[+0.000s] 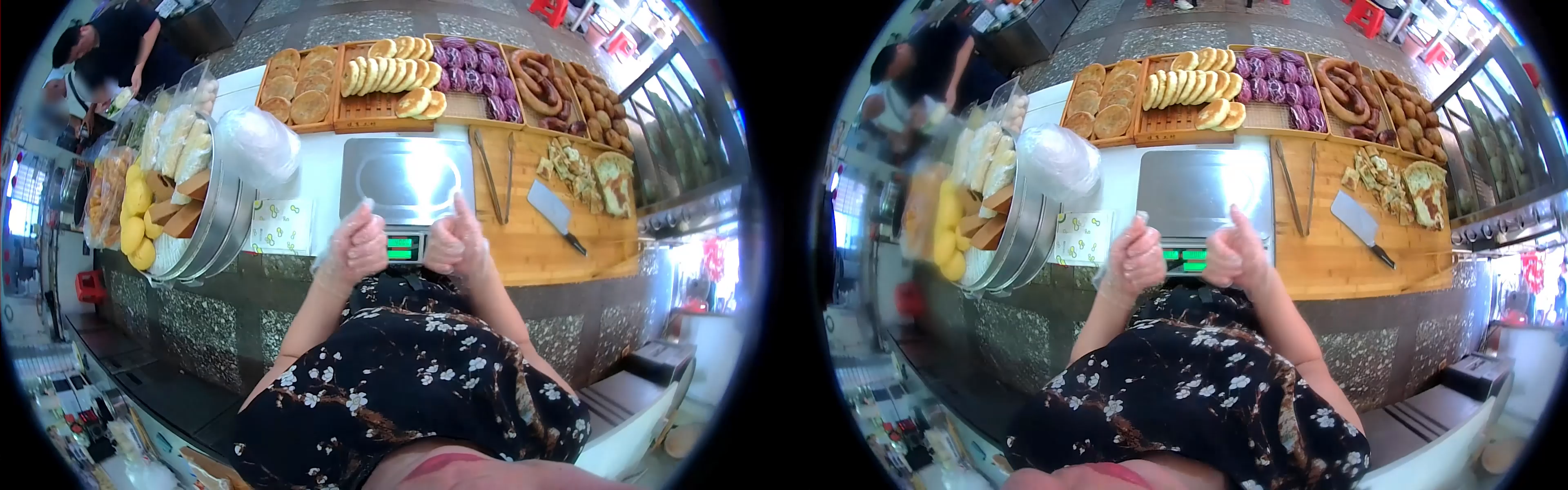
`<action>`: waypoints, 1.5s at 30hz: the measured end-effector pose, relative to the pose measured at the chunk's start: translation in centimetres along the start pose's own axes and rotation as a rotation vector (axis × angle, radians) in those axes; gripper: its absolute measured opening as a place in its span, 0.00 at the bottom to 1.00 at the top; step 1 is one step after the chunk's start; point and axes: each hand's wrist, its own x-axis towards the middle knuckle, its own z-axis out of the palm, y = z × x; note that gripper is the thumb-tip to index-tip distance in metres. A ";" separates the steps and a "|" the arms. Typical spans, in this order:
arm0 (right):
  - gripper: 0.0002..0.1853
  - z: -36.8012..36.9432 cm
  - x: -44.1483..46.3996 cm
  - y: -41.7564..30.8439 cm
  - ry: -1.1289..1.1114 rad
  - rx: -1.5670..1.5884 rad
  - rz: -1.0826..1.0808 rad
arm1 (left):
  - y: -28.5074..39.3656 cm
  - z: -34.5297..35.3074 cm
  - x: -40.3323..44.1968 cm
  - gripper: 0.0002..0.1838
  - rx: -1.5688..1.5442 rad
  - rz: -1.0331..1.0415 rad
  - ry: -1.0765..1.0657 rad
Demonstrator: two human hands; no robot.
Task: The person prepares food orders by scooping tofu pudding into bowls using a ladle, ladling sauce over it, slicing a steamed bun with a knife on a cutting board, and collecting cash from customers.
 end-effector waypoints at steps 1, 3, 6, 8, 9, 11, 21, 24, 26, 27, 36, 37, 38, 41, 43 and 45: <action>0.39 -0.2 -0.3 -0.5 -0.001 -0.002 0.014 | 0.8 0.4 -0.5 0.28 0.016 0.065 -0.043; 0.38 -0.3 -0.1 -1.2 -0.203 0.015 -0.086 | 1.4 0.3 -0.7 0.28 0.009 0.079 -0.068; 0.39 -0.4 1.6 1.9 -0.270 0.076 0.099 | -2.0 -1.4 1.2 0.28 -0.116 -0.101 -0.018; 0.39 -0.4 1.8 2.6 -0.298 0.038 0.201 | -2.9 -1.4 0.8 0.28 -0.079 -0.151 -0.005; 0.39 -0.6 1.7 2.1 -0.306 0.030 0.211 | -2.7 -1.2 0.8 0.27 0.032 -0.099 0.060; 0.39 -0.8 0.8 1.5 -0.072 0.044 0.085 | -1.1 -0.8 0.3 0.27 -0.013 0.002 0.008; 0.40 -1.4 2.6 3.5 -0.137 0.111 0.253 | -2.3 -3.1 -0.4 0.28 -0.148 -0.094 0.028; 0.40 -0.3 2.2 2.3 -0.035 0.038 0.169 | 0.0 -2.1 -1.7 0.28 -0.148 -0.007 -0.090; 0.40 -0.4 2.3 1.0 -0.140 0.030 0.126 | 1.0 -1.3 -1.7 0.28 -0.179 0.065 -0.139; 0.39 -0.3 2.5 0.8 -0.236 0.035 0.105 | 1.3 -1.0 -1.7 0.28 -0.201 0.079 -0.177; 0.39 1.1 3.7 0.9 -0.130 -0.016 0.166 | 1.0 -1.0 -2.0 0.26 -0.128 0.175 -0.095; 0.39 1.0 3.5 0.5 -0.124 -0.018 0.144 | 1.8 -1.1 -2.5 0.27 -0.097 0.198 -0.117; 0.39 0.7 3.4 0.2 -0.192 0.007 0.108 | 2.3 -1.0 -2.7 0.27 -0.098 0.211 -0.124; 0.40 0.6 3.9 1.7 -0.240 0.028 0.085 | 0.8 -1.1 -1.4 0.27 -0.186 0.110 -0.112; 0.40 0.3 4.8 3.4 -0.343 0.075 0.339 | -0.6 -1.6 -0.3 0.26 -0.315 -0.114 -0.219; 0.40 1.2 4.1 2.7 -0.287 -0.024 0.240 | -0.6 -2.0 -0.3 0.26 -0.158 -0.018 -0.094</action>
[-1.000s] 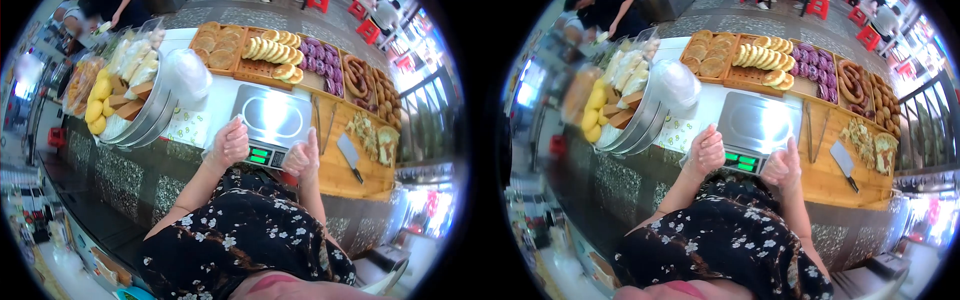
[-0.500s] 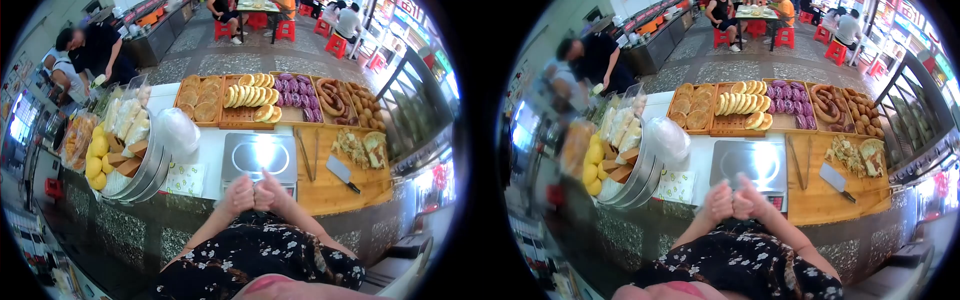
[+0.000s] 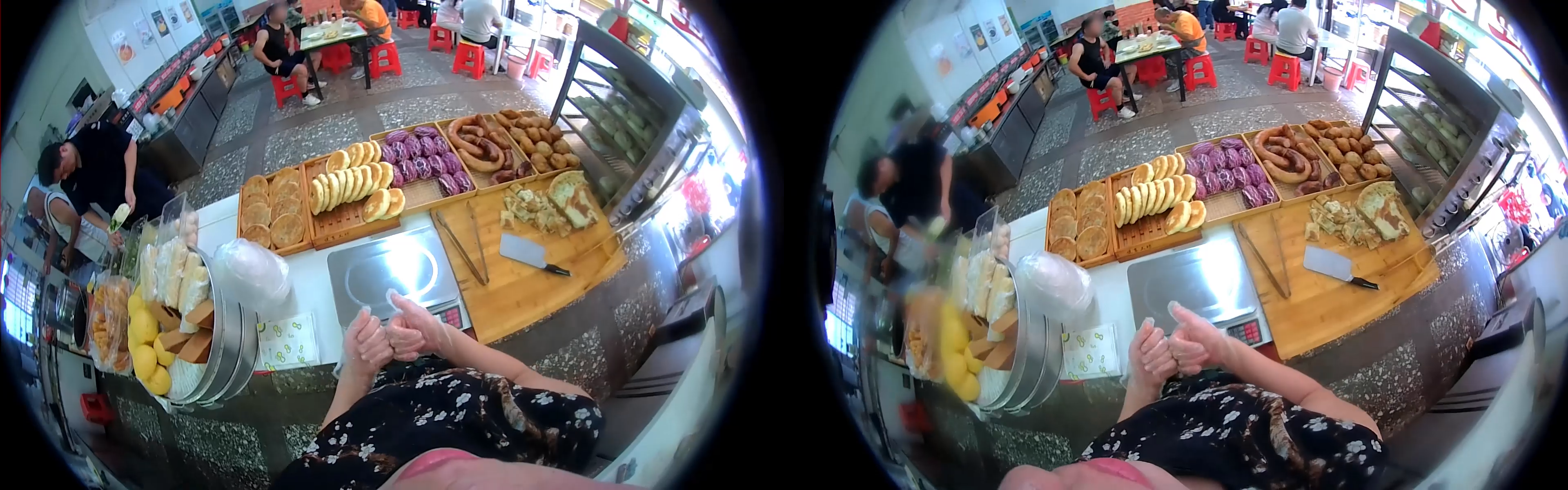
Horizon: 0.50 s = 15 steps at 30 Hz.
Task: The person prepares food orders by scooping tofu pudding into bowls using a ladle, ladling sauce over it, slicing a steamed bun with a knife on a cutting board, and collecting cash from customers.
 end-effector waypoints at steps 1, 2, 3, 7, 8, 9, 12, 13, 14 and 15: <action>0.40 0.2 -0.6 -0.2 0.089 0.015 -0.066 | 0.3 0.1 0.1 0.26 0.000 -0.012 -0.003; 0.40 0.4 -1.3 -0.3 0.181 0.036 -0.134 | 0.8 0.3 -0.1 0.27 -0.034 0.035 0.009; 0.39 0.1 -2.0 -0.8 0.145 0.043 -0.185 | 1.4 0.6 -0.3 0.27 -0.068 0.082 0.021; 0.39 -0.1 -4.5 -1.9 0.122 0.055 -0.331 | 3.1 1.2 -0.2 0.26 0.052 0.129 -0.058; 0.39 -0.2 -4.3 -1.5 0.125 0.054 -0.335 | 2.7 0.6 0.4 0.27 -0.008 0.058 -0.068; 0.39 -0.5 -3.6 -0.6 0.143 0.091 -0.249 | 2.0 0.2 0.8 0.27 -0.067 -0.012 -0.078; 0.40 -0.9 -2.5 1.8 0.008 0.211 -0.113 | -0.8 -0.4 1.7 0.27 -0.034 -0.231 -0.004; 0.40 -0.8 -2.7 1.9 0.134 0.142 -0.131 | -0.9 -0.3 1.5 0.27 0.030 -0.206 0.118; 0.41 -0.7 -3.1 1.6 0.261 0.069 -0.143 | -0.6 -0.8 1.6 0.27 0.030 -0.199 0.112; 0.41 -0.7 -3.7 1.5 0.264 0.073 -0.132 | -0.1 -1.7 1.3 0.26 0.015 -0.172 0.087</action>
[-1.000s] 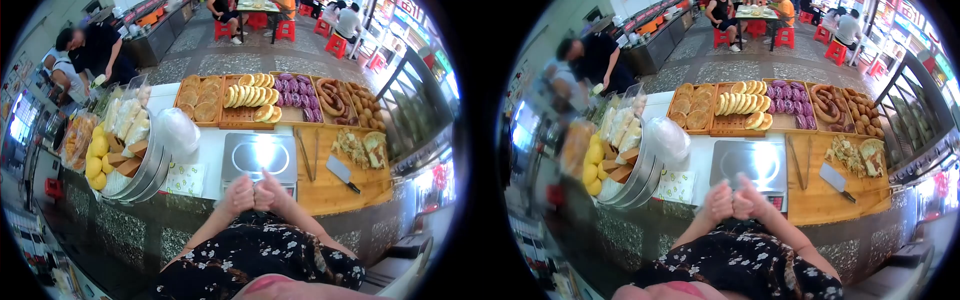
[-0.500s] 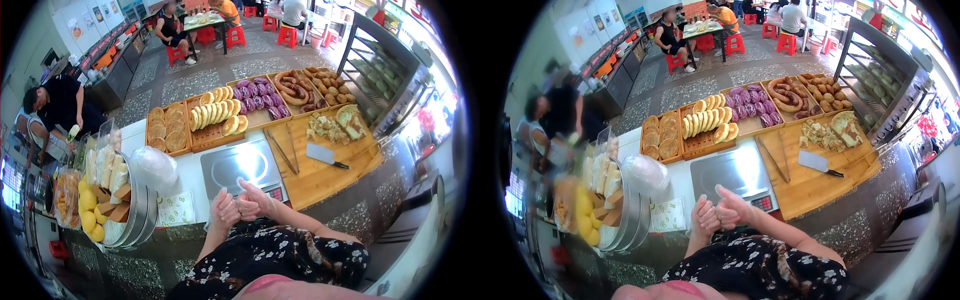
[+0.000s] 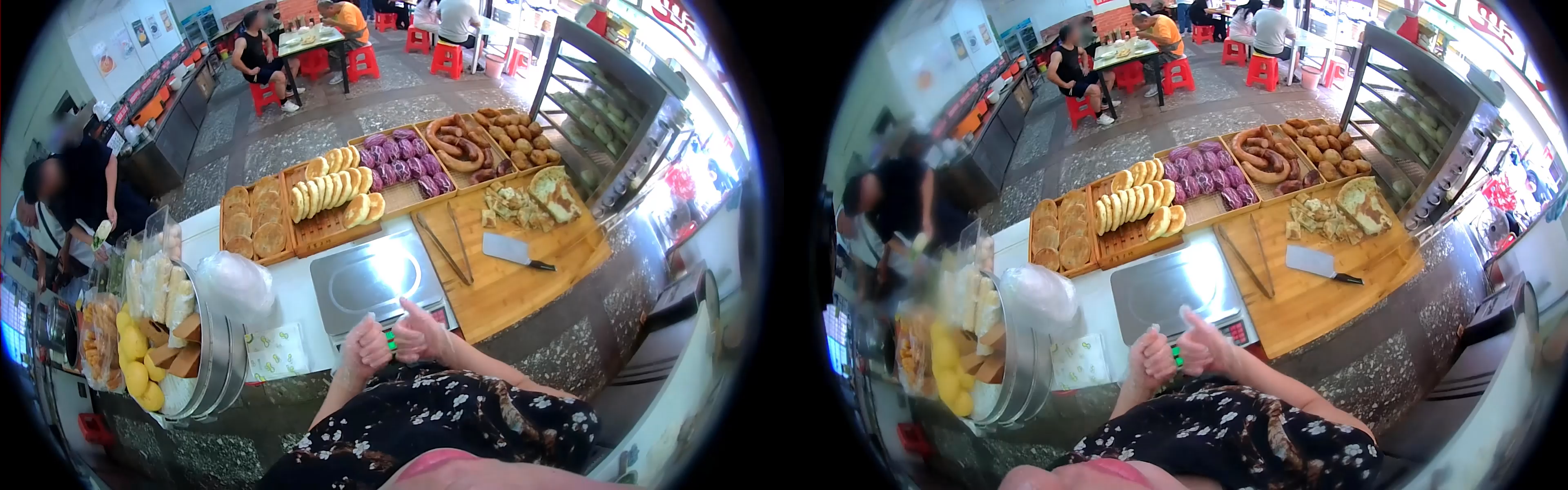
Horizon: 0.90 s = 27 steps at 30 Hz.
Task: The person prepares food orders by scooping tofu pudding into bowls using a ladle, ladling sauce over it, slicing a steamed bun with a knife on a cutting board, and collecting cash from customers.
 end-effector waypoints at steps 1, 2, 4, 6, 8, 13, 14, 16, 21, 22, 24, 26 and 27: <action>0.40 -0.2 -0.5 -0.4 0.000 0.040 -0.069 | 0.3 -0.5 -0.5 0.26 -0.014 0.030 -0.025; 0.40 -0.3 -1.0 -0.9 0.001 0.079 -0.136 | 0.8 0.6 -0.9 0.25 0.010 0.099 0.009; 0.39 -0.2 -1.9 -2.1 -0.030 0.053 -0.169 | 2.2 1.6 -1.7 0.25 0.032 0.178 0.012; 0.38 0.5 -2.2 -3.2 -0.088 -0.022 -0.222 | 3.6 2.2 -2.5 0.25 0.086 0.250 -0.023; 0.38 0.4 -2.0 -3.4 -0.084 -0.020 -0.191 | 4.1 2.7 -2.7 0.25 0.102 0.260 -0.034; 0.39 0.1 0.2 -0.9 0.011 0.027 0.030 | 1.0 1.5 -1.7 0.26 0.015 0.167 -0.036; 0.39 0.2 0.8 -0.1 0.057 0.012 0.083 | -0.4 1.3 -1.4 0.26 0.051 0.105 0.074; 0.39 0.2 1.3 0.9 -0.027 0.075 0.093 | -1.3 1.1 -1.3 0.26 0.084 0.060 0.185; 0.37 -0.6 -0.3 -0.8 0.120 0.006 -0.017 | 0.2 0.7 -2.9 0.26 0.128 0.216 0.116; 0.36 0.0 -0.7 -1.1 0.188 -0.011 -0.063 | 0.7 1.1 -3.4 0.26 0.150 0.257 0.144; 0.35 0.5 -0.8 -1.9 0.167 -0.021 -0.116 | 1.4 1.4 -4.0 0.26 0.152 0.315 0.161; 0.35 -0.2 -0.8 -2.1 0.209 -0.034 -0.103 | 1.5 1.7 -4.9 0.25 0.210 0.384 0.254; 0.35 0.5 -0.6 -1.8 0.300 -0.028 -0.108 | 1.3 1.7 -5.1 0.25 0.193 0.378 0.248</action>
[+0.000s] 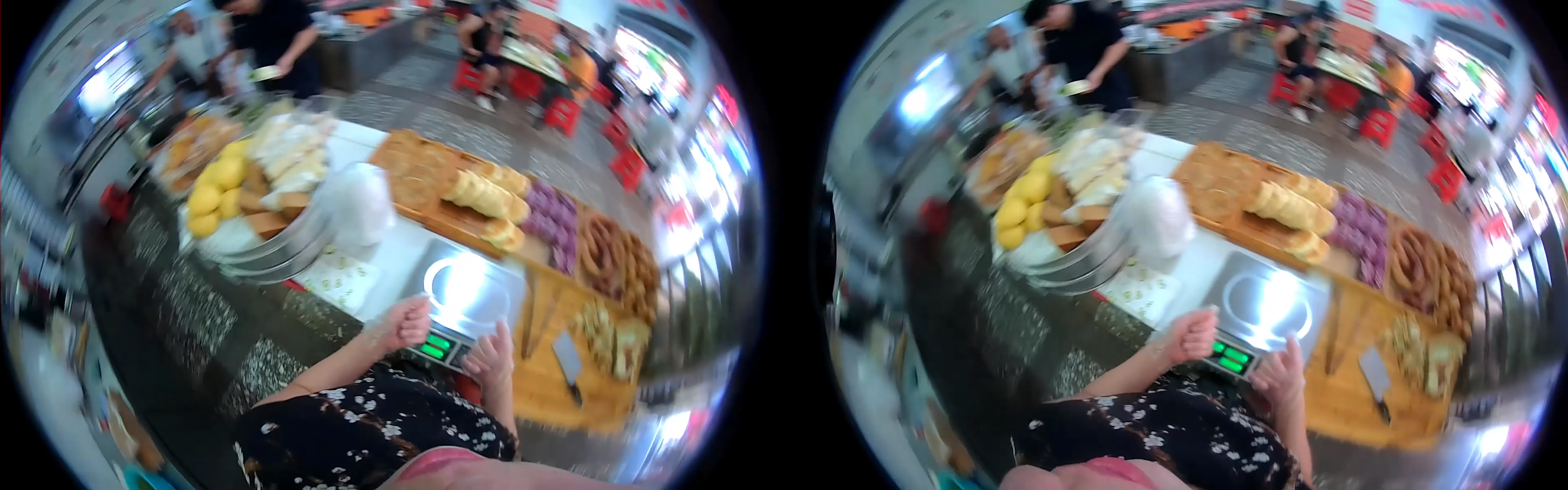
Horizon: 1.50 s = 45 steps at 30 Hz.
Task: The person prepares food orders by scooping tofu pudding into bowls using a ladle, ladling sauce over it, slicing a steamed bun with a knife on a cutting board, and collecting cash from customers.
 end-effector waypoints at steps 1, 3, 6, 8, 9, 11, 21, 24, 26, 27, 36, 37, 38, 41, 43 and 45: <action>0.34 0.7 0.2 0.6 0.114 0.004 -0.026 | -0.2 1.0 -0.5 0.25 0.052 0.021 0.101; 0.35 -0.3 1.1 1.5 -0.020 -0.031 0.019 | -1.4 -0.3 -0.2 0.24 0.027 0.003 0.026; 0.35 0.5 1.9 2.4 -0.016 -0.034 0.080 | -2.7 0.5 -0.5 0.24 0.038 0.004 0.088; 0.36 0.8 2.6 2.7 -0.011 -0.019 0.107 | -2.7 0.3 -1.0 0.24 0.036 0.046 0.081; 0.36 0.7 3.1 2.6 -0.028 -0.030 0.134 | -2.7 0.3 -1.0 0.24 0.031 0.067 0.065; 0.36 1.4 4.0 2.2 0.049 -0.025 0.202 | -1.9 0.6 -1.8 0.24 0.021 0.125 0.072; 0.35 7.7 15.3 11.2 -0.237 -0.194 0.617 | 3.2 -1.6 -15.0 0.24 -0.057 0.488 0.300; 0.35 11.7 19.0 21.1 -0.269 -0.170 0.722 | 6.3 -3.9 -22.6 0.23 -0.057 0.633 0.294; 0.34 14.9 21.7 29.5 -0.343 -0.219 0.776 | 8.7 -6.0 -29.8 0.22 -0.043 0.700 0.318; 0.33 16.1 23.8 33.7 -0.366 -0.204 0.839 | 9.9 -7.0 -33.8 0.22 0.000 0.796 0.389; 0.19 36.3 42.8 58.6 -0.337 -0.737 0.613 | 16.6 -13.4 -60.9 0.21 -0.108 1.429 0.369; 0.14 38.5 46.9 60.5 -0.442 -0.735 0.522 | 17.4 -14.4 -62.1 0.21 -0.124 1.442 0.429; 0.11 40.6 51.4 62.1 -0.548 -0.731 0.429 | 18.5 -15.0 -63.4 0.21 -0.124 1.439 0.429; 0.21 50.0 64.2 66.3 -0.661 -0.689 0.228 | 22.2 -17.9 -67.5 0.20 -0.160 1.531 0.515; 0.26 56.6 74.4 69.5 -0.594 -0.676 0.154 | 26.3 -18.1 -71.1 0.18 -0.079 1.637 0.758; 0.27 62.1 85.5 72.2 -0.546 -0.677 0.042 | 31.6 -19.3 -76.0 0.18 0.001 1.747 0.845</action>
